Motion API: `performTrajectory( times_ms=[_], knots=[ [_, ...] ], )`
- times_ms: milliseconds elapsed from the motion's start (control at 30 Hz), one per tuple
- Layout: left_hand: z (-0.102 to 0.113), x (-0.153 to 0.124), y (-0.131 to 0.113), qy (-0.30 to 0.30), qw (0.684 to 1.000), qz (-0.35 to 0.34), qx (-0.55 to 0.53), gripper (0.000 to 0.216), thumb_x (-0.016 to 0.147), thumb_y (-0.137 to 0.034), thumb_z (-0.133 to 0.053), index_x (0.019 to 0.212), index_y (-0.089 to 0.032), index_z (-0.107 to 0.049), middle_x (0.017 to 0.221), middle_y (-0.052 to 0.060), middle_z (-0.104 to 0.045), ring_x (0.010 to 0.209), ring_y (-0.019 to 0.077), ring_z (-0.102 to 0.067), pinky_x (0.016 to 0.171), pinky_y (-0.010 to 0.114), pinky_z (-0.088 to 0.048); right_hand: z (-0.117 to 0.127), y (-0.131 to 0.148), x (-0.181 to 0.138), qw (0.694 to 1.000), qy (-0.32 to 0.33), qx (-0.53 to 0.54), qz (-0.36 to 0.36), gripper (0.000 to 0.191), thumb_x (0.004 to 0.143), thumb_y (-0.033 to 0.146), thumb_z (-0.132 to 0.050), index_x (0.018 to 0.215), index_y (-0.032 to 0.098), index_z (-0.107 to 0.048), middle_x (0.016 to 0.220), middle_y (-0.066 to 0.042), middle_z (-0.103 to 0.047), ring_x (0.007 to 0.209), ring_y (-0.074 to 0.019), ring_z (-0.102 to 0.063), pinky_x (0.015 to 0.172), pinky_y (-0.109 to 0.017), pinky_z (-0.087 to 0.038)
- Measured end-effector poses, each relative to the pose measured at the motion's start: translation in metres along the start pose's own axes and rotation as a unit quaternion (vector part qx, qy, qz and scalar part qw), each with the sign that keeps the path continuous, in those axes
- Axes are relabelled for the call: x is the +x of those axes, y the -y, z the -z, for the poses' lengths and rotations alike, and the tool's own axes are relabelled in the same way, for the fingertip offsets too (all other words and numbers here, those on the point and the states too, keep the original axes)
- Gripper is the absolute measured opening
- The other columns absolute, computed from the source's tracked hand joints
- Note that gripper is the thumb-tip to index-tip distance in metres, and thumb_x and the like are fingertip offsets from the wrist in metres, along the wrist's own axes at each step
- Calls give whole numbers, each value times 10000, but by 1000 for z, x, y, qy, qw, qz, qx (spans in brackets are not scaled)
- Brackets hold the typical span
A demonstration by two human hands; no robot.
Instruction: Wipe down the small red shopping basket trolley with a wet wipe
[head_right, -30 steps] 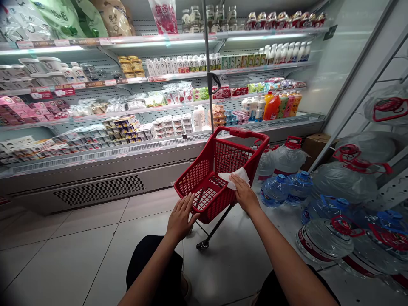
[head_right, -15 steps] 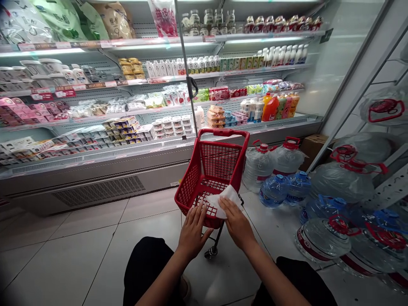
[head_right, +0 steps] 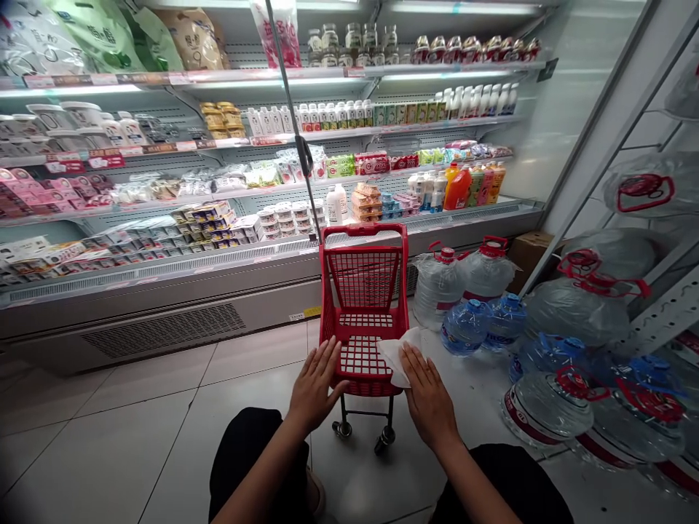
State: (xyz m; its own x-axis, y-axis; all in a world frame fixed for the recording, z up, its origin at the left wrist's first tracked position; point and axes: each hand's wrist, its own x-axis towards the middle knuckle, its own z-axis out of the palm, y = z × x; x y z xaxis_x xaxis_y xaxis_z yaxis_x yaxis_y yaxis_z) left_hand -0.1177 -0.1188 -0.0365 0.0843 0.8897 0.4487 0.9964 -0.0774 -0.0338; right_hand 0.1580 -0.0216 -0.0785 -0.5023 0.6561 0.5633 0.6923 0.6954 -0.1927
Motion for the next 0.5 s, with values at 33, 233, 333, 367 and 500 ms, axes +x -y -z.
performTrajectory(
  times_ms=[33, 233, 333, 367, 500],
  knots=[
    [-2, 0, -4, -2, 1000, 0, -2, 830, 1062, -541, -456, 1688, -213, -20, 1723, 76, -230, 1587, 256, -242, 1283, 453, -279, -1, 4, -2, 1000, -5, -5, -13, 726, 1018, 137, -321, 1683, 267, -59, 1713, -17, -278, 1581, -217, -251, 1281, -488, -279],
    [-15, 1, -34, -16, 1000, 11, -8, 919, 985, -415, -563, 1679, -111, -42, 1719, 129, -235, 1597, 284, -201, 1287, 472, -266, -15, 60, 0, 999, 9, -3, 46, 784, 967, 66, -326, 1680, 247, -57, 1698, -9, -304, 1575, -210, -267, 1287, -466, -242],
    [-16, 2, -38, -26, 1000, 2, -5, 924, 943, -306, -559, 1675, -92, -39, 1714, 142, -244, 1594, 283, -216, 1286, 471, -268, -23, 83, 10, 996, 8, 13, 83, 786, 962, 73, -343, 1679, 224, -59, 1691, -23, -314, 1568, -204, -287, 1282, -440, -261],
    [-15, 2, -37, -29, 1000, 1, -1, 920, 933, -269, -551, 1676, -93, -38, 1713, 141, -250, 1592, 279, -223, 1287, 467, -266, -24, 86, 13, 995, 8, 18, 96, 792, 957, 73, -349, 1678, 222, -57, 1689, -25, -318, 1564, -199, -296, 1278, -430, -272],
    [-12, -1, -33, -30, 999, 11, 25, 865, 947, -187, -502, 1681, -127, -49, 1704, 117, -286, 1588, 252, -242, 1296, 465, -241, -17, 65, 9, 990, 22, 21, 137, 828, 928, 49, -359, 1677, 244, -64, 1684, -10, -336, 1553, -177, -318, 1278, -409, -279]
  ],
)
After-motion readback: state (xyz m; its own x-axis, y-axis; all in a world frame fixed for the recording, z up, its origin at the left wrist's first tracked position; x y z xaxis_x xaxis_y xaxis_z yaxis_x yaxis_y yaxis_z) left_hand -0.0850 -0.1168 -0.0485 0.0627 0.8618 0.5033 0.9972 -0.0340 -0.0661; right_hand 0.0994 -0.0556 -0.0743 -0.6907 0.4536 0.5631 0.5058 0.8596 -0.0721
